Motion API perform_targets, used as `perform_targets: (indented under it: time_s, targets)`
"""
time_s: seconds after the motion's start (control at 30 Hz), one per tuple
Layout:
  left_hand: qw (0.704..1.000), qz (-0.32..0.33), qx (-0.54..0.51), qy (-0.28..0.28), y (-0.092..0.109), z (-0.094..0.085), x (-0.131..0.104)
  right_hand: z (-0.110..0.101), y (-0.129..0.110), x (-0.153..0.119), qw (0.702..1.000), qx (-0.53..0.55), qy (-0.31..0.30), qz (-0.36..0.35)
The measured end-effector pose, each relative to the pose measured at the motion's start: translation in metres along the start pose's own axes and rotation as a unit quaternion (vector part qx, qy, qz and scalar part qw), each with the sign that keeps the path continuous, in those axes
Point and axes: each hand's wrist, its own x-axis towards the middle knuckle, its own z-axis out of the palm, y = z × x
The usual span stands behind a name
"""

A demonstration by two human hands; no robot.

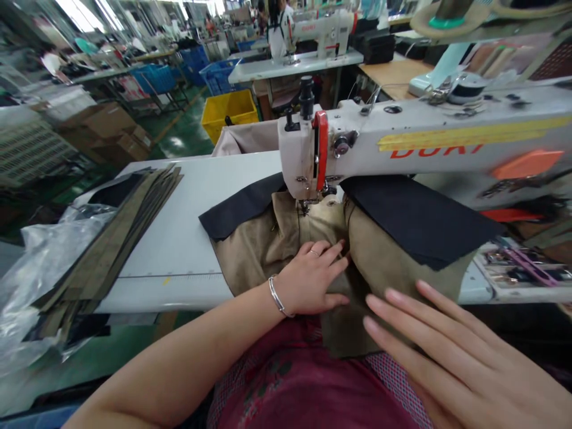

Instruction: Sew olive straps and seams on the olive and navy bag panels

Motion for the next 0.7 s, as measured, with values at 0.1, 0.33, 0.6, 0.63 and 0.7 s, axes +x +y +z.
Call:
perform_targets:
  time_s: [0.1,0.33,0.6,0.63,0.7]
  targets:
    - [0.999,0.006,-0.05,0.008,-0.002,0.0,-0.004,0.017,0.009,0.038,0.993,-0.082,-0.026,-0.08]
    - [0.998,0.019,-0.033,-0.044,-0.019,-0.032,-0.092,0.048,0.014,0.055,0.994,-0.039,-0.037,-0.093]
    - [0.987,0.09,0.128,-0.026,-0.047,-0.011,-0.114,0.049,0.011,0.049,0.993,-0.017,-0.105,-0.05]
    - [0.988,0.093,0.122,-0.025,-0.046,-0.012,-0.106,0.049,0.01,0.05,0.993,-0.02,-0.107,-0.048]
    - [0.992,0.084,0.082,-0.035,-0.043,-0.019,-0.091,0.049,0.009,0.051,0.993,-0.021,-0.109,-0.045]
